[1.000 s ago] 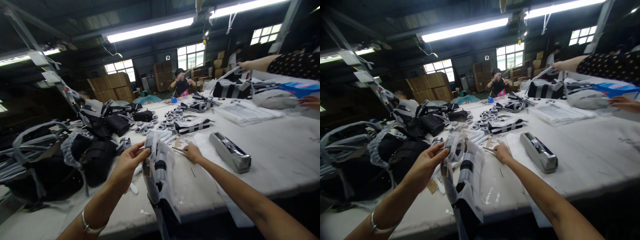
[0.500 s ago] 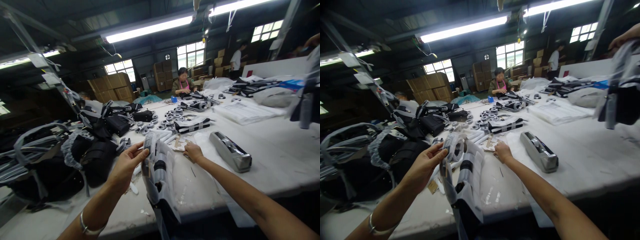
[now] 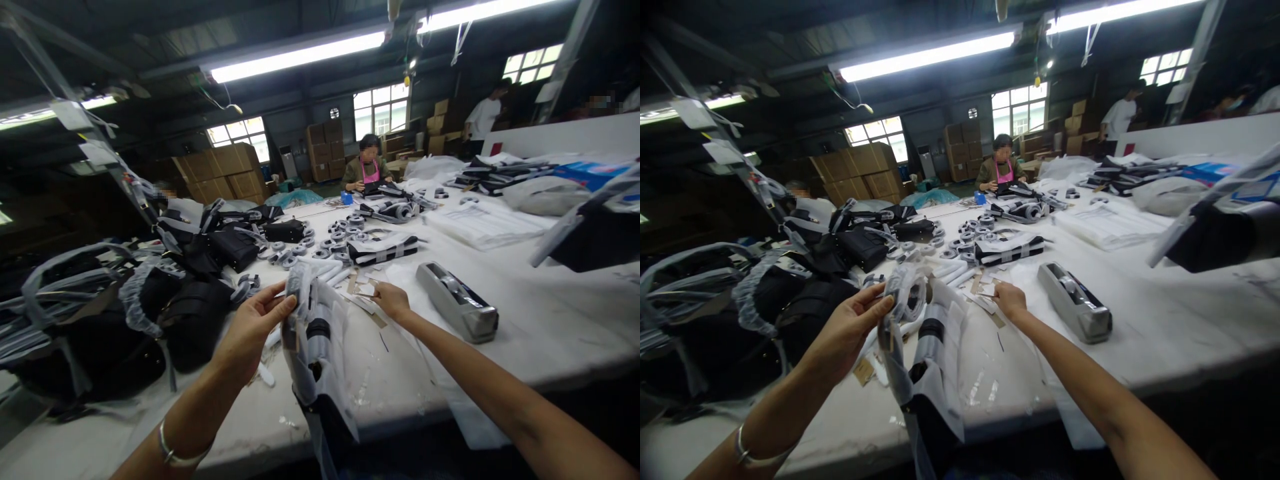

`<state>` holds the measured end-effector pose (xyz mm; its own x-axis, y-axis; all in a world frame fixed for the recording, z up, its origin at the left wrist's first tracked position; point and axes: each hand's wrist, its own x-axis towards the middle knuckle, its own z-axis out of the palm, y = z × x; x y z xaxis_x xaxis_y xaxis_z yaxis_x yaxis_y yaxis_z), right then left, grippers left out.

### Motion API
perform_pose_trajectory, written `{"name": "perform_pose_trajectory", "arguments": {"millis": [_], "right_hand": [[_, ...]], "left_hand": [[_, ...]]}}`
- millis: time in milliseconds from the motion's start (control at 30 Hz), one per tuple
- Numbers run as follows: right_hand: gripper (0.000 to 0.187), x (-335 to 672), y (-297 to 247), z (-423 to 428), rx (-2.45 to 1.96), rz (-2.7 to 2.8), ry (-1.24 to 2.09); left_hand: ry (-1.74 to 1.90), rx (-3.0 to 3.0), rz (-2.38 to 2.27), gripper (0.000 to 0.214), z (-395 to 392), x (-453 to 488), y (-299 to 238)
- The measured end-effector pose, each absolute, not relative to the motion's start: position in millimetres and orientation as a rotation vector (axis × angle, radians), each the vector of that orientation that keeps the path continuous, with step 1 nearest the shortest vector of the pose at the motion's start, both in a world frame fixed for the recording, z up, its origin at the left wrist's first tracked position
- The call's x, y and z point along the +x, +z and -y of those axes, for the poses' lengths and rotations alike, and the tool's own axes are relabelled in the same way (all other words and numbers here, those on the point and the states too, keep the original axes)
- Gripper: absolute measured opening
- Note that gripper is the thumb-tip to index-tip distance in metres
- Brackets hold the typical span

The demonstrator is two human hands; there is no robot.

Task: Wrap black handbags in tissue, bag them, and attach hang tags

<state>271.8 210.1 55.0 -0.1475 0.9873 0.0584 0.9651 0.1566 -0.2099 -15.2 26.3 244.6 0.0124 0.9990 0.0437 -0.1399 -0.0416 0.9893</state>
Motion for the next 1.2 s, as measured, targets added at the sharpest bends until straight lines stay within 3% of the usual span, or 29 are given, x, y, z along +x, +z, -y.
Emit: {"name": "perform_pose_trajectory", "arguments": {"millis": [433,633,800,867,1033,1200], "right_hand": [[0.020,283.2,50.8,-198.6,-1.802,2.142,0.435],[0.035,285.7,54.8,-196.6,-1.774,1.992,0.586],[0.046,283.5,57.6,-191.7,-1.786,1.961,0.514],[0.042,285.6,60.6,-189.7,-1.780,1.988,0.429],[0.010,291.6,59.4,-178.0,-1.687,2.147,0.234],[0.009,293.3,45.8,-165.0,-1.692,2.238,0.308]], "left_hand": [[1.311,1.149,-1.087,0.054,-27.4,-16.9,242.5],[1.328,1.152,-1.114,0.055,-26.3,-15.7,244.4],[1.308,1.163,-1.095,0.052,-26.1,-13.9,247.4],[1.308,1.160,-1.102,0.053,-26.6,-13.3,247.7],[1.327,1.161,-1.130,0.052,-27.4,-12.1,247.0],[1.342,1.167,-1.151,0.049,-27.2,-12.1,246.5]]}}
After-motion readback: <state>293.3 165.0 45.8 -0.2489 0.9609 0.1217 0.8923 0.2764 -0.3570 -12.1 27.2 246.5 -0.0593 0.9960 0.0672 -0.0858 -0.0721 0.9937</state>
